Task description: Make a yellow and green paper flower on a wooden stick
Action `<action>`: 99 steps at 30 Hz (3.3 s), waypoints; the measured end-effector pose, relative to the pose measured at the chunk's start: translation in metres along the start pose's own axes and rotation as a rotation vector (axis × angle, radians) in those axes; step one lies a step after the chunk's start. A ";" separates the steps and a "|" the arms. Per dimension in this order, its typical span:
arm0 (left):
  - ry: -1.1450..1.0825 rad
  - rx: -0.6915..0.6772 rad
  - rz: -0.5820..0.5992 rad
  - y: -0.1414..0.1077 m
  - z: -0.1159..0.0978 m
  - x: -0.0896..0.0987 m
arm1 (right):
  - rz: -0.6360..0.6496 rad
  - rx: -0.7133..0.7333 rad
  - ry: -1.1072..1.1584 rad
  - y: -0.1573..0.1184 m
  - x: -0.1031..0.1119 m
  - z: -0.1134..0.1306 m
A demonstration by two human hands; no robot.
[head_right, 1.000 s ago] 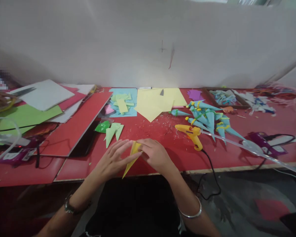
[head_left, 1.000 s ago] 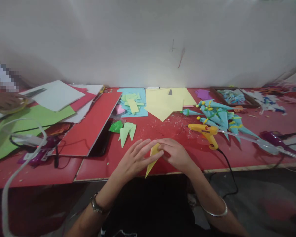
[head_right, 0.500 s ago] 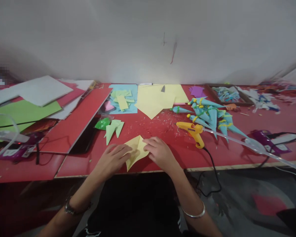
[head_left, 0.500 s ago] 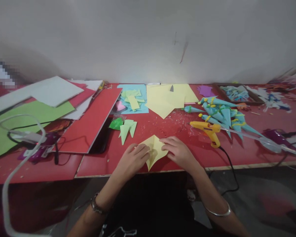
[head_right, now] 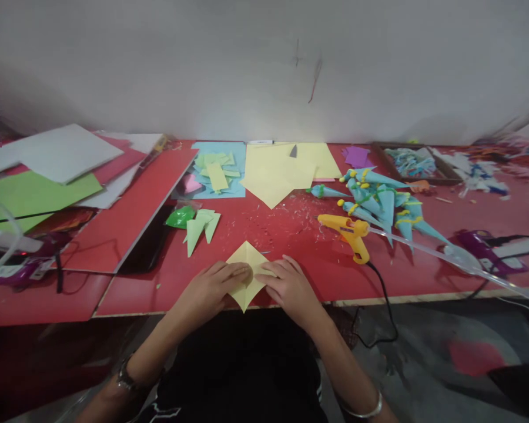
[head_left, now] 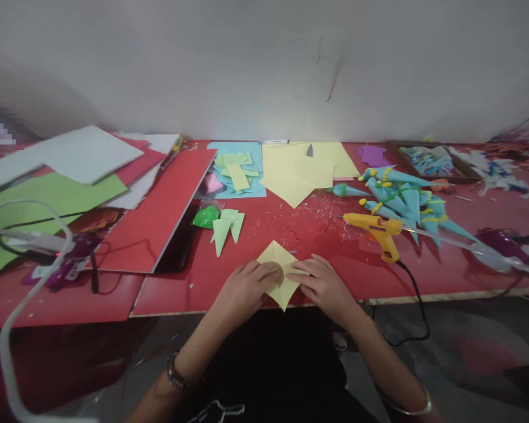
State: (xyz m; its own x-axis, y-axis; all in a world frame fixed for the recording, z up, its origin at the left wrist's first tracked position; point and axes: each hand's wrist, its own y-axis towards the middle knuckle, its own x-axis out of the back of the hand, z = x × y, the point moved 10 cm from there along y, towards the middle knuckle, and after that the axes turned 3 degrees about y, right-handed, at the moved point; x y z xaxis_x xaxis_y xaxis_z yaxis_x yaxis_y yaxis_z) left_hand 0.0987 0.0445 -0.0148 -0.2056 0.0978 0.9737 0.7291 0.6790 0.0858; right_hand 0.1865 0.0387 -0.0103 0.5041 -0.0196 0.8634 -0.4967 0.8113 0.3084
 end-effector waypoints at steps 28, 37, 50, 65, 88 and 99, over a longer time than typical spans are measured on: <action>-0.011 0.452 -0.153 -0.004 0.056 0.003 | 0.004 -0.386 -0.077 0.024 -0.007 -0.035; 0.090 0.466 -0.146 -0.003 0.055 0.004 | 0.052 -0.412 -0.186 0.027 -0.011 -0.037; 0.085 0.486 -0.029 -0.002 0.064 -0.002 | 0.017 -0.428 -0.253 0.029 -0.008 -0.035; 0.119 -0.051 0.137 0.013 0.053 -0.004 | -0.005 -0.409 -0.318 0.031 -0.007 -0.030; 0.014 -0.044 0.235 0.011 0.066 -0.005 | 0.040 0.022 -0.218 0.034 -0.022 0.045; 0.001 -0.065 0.222 0.010 0.067 -0.005 | 0.041 -0.075 -0.167 0.009 -0.005 0.011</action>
State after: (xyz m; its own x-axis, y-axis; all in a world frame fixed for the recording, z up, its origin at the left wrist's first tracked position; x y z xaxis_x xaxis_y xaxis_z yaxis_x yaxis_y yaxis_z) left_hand 0.0635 0.0996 -0.0329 -0.0345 0.2388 0.9705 0.7967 0.5928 -0.1176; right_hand 0.1719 0.0400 -0.0073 0.3571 -0.0776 0.9308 -0.4569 0.8547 0.2465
